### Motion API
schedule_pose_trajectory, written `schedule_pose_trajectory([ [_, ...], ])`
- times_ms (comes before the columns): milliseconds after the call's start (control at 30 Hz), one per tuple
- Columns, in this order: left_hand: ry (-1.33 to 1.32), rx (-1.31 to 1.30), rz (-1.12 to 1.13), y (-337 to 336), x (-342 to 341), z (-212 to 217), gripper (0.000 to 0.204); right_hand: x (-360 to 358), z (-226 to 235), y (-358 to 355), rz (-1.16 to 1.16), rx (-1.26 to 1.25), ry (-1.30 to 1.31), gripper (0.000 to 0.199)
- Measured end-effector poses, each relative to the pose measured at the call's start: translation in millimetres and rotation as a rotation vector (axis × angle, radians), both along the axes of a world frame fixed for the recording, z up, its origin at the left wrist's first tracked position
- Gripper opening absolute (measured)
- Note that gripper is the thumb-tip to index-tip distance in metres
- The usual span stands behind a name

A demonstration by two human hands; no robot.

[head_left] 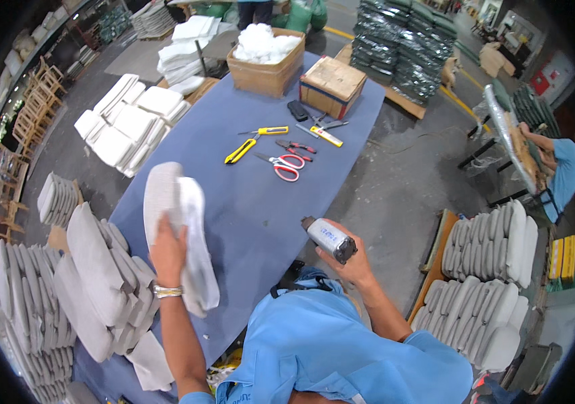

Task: The person covers a foam cushion with a white fabric cover, trims excess fabric with scissors, and secures the cover using a staple gun. The person repeats this process for multiple cushions, stacking finished units on the table.

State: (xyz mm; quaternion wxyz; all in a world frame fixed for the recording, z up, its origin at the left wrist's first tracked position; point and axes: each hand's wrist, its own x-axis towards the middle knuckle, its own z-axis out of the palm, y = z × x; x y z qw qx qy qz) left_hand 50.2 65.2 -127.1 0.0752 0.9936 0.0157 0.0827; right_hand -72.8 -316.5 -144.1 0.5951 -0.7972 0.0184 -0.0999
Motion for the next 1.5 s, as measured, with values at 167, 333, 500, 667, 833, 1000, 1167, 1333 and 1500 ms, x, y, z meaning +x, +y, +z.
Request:
schedule_pose_trajectory([
  [167, 0.236, -0.778, -0.490, -104.3, -48.9, -53.9, 0.066, -37.5, 36.3, 14.3, -0.057, 0.332, 0.018, 0.064],
  [333, 0.116, -1.001, -0.871, -196.0, -99.1, 18.8, 0.075, -57.6, 55.9, 22.2, -0.060, 0.890, -0.193, 0.073],
  [500, -0.039, -0.840, -0.930, -218.6, -104.2, 44.4, 0.080, -63.4, 56.9, 12.0, -0.074, 1.005, -0.334, 0.063],
  [667, -0.117, -0.689, -0.869, -247.1, -94.2, 39.2, 0.056, -46.6, 20.8, -30.3, -0.044, 1.165, -0.400, 0.056],
  [833, 0.031, -0.675, -0.980, -292.8, -67.2, 52.1, 0.053, -49.3, -23.8, -120.8, 0.103, 1.292, -0.493, 0.054],
  [1000, 0.279, -0.676, -1.108, -324.0, -31.2, 36.5, 0.047, -60.4, -39.3, -227.4, 0.236, 1.267, -0.644, 0.057],
  [1167, 0.593, -0.759, -1.213, -380.2, 3.9, 16.0, 0.041, -71.4, -21.4, -292.1, 0.206, 1.301, -0.620, 0.055],
  [1333, 0.662, -0.884, -0.749, -421.5, 97.3, -42.9, 0.036, -100.8, -59.4, -332.4, -0.059, 1.205, -0.813, 0.066],
  [1500, 0.333, -0.626, -0.056, -382.7, 264.4, -185.0, 0.034, -72.9, -54.6, -350.9, -0.153, 1.203, -0.738, 0.056],
])
